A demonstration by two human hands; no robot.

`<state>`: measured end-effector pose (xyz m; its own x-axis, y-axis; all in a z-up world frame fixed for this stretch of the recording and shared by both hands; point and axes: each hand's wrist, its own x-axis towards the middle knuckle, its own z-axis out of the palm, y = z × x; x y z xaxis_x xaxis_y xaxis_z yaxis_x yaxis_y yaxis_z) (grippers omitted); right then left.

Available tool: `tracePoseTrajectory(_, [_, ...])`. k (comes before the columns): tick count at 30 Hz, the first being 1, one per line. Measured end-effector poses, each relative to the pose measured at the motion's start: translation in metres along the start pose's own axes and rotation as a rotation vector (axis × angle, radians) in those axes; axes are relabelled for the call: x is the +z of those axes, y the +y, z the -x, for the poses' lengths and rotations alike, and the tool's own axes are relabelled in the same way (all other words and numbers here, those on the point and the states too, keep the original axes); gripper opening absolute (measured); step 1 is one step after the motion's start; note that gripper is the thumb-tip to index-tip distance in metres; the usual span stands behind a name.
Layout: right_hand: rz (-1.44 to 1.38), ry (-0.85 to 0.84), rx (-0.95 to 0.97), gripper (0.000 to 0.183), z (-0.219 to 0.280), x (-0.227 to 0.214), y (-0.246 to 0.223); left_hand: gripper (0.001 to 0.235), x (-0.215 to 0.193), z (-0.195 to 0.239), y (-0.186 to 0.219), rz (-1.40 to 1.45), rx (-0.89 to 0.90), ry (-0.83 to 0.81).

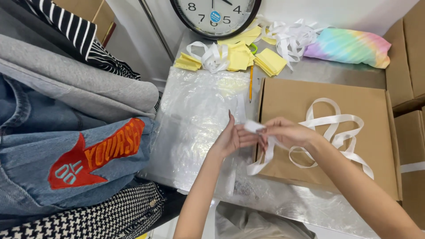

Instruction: Folding a black garment, placing it in a plastic bag, putting it into a cardboard box, and tying a decorative ribbon around the box.

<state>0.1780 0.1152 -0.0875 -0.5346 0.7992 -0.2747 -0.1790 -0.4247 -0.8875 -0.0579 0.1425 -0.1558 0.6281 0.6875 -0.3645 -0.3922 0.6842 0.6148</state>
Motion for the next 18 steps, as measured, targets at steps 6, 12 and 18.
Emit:
tracePoseTrajectory(6, [0.409, -0.514, 0.234, 0.029, 0.033, -0.003, -0.025, 0.037, -0.011, -0.044, 0.022, 0.144, 0.301, 0.234])
tracePoseTrajectory(12, [0.108, 0.313, -0.128, 0.030, 0.044, -0.007, -0.047, 0.018, 0.035, -0.041, -0.004, -0.457, 0.403, 0.109])
tracePoseTrajectory(18, [-0.209, 0.406, -0.278, 0.028, 0.012, 0.009, -0.041, 0.022, 0.043, -0.060, -0.056, -0.490, 0.266, -0.193])
